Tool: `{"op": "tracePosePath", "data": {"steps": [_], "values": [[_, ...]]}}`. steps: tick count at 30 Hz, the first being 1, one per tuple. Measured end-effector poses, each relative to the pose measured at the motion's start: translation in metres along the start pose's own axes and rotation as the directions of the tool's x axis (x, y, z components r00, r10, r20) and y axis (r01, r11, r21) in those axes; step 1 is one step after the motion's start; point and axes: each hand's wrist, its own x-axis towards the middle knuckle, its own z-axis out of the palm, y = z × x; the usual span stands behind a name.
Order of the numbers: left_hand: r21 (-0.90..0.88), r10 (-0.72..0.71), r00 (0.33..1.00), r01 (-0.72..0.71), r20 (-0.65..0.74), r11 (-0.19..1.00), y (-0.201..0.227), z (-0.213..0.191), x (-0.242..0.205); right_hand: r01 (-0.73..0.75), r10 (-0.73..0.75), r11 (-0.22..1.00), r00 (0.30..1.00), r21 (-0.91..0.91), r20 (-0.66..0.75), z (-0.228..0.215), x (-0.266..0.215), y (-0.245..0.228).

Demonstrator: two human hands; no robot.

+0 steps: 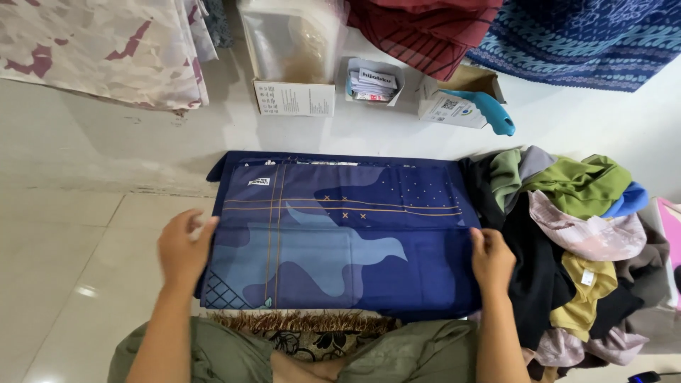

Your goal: Using a lint roller to clean a piece of blue patterned fabric and then folding it neatly.

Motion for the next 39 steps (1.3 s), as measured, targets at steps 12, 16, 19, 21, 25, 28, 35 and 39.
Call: {"op": "tracePosePath", "data": {"steps": [12,16,19,21,25,28,35,39], "values": [[0.361,-0.610,0.425,0.532,0.669,0.766,0.015,-0.092,-0.037,-0.371,0.354,0.812,0.927,0.451,0.126,-0.059,-0.108,0.017],[0.322,-0.519,0.393,0.467,0.759,0.824,0.001,-0.085,-0.044,-0.371,0.267,0.569,0.928,0.734,0.262,-0.029,-0.102,0.054],[0.228,-0.475,0.375,0.541,0.796,0.809,-0.003,-0.085,-0.046,-0.444,0.255,0.532,0.896,0.721,0.364,-0.033,-0.104,0.052],[0.217,-0.457,0.390,0.521,0.799,0.825,-0.004,-0.086,-0.048,-0.456,0.239,0.530,0.889,0.715,0.390,-0.033,-0.103,0.053],[0.152,-0.407,0.450,0.500,0.795,0.852,-0.004,-0.091,-0.054,-0.441,0.134,0.525,0.887,0.727,0.441,-0.046,-0.103,0.046],[0.071,-0.358,0.501,0.504,0.788,0.861,-0.011,-0.090,-0.058,-0.369,0.012,0.516,0.906,0.773,0.424,-0.055,-0.106,0.042],[-0.126,-0.266,0.606,0.525,0.750,0.842,-0.033,-0.080,-0.071,-0.283,-0.068,0.484,0.931,0.828,0.358,-0.049,-0.110,0.064],[-0.288,-0.212,0.666,0.558,0.715,0.778,-0.038,-0.077,-0.073,-0.369,-0.010,0.530,0.897,0.763,0.441,-0.050,-0.110,0.070]]}}
